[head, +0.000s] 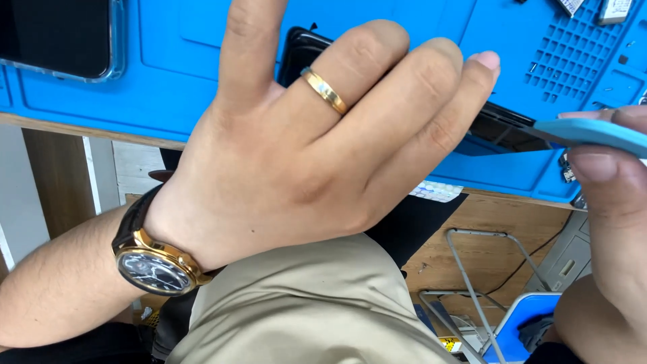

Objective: Repair a smartphone by applying a screen protector and handling internal components at a workbench.

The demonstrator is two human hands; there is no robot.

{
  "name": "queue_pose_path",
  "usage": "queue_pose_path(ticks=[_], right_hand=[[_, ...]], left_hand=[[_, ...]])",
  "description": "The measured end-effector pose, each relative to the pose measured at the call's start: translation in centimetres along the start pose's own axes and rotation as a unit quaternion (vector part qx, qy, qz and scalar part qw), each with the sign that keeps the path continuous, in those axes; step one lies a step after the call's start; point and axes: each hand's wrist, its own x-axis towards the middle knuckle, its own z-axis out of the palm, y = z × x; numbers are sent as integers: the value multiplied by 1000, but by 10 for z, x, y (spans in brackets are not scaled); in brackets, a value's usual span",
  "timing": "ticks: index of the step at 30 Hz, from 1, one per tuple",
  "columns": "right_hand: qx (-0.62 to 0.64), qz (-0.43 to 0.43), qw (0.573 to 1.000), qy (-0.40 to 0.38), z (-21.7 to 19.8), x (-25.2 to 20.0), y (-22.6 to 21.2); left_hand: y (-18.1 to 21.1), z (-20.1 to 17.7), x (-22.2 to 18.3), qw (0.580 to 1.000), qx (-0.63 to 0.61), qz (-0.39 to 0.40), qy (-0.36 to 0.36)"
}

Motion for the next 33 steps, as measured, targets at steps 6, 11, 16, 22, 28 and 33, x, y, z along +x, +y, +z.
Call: queue_pose_path(ticks=[6, 11, 16, 22, 28, 33], right_hand=[[54, 42, 997, 32, 8, -5, -11], [18, 43, 999, 14, 2, -1, -24], [-11, -138, 990, 20, 3, -2, -11], [-17, -254, 967, 16, -3, -3, 2], [9, -238, 971, 12, 2, -7, -1], [61, -82, 994, 49, 15, -13, -45]], left_hand=[[2, 4, -4, 999, -32, -4, 27], [4, 5, -6, 998, -52, -3, 43], [8, 10, -2, 995, -77, 0, 61], [20, 16, -8, 995, -53, -1, 85], [23, 27, -14, 991, -13, 12, 131], [29, 31, -27, 992, 26, 31, 122]])
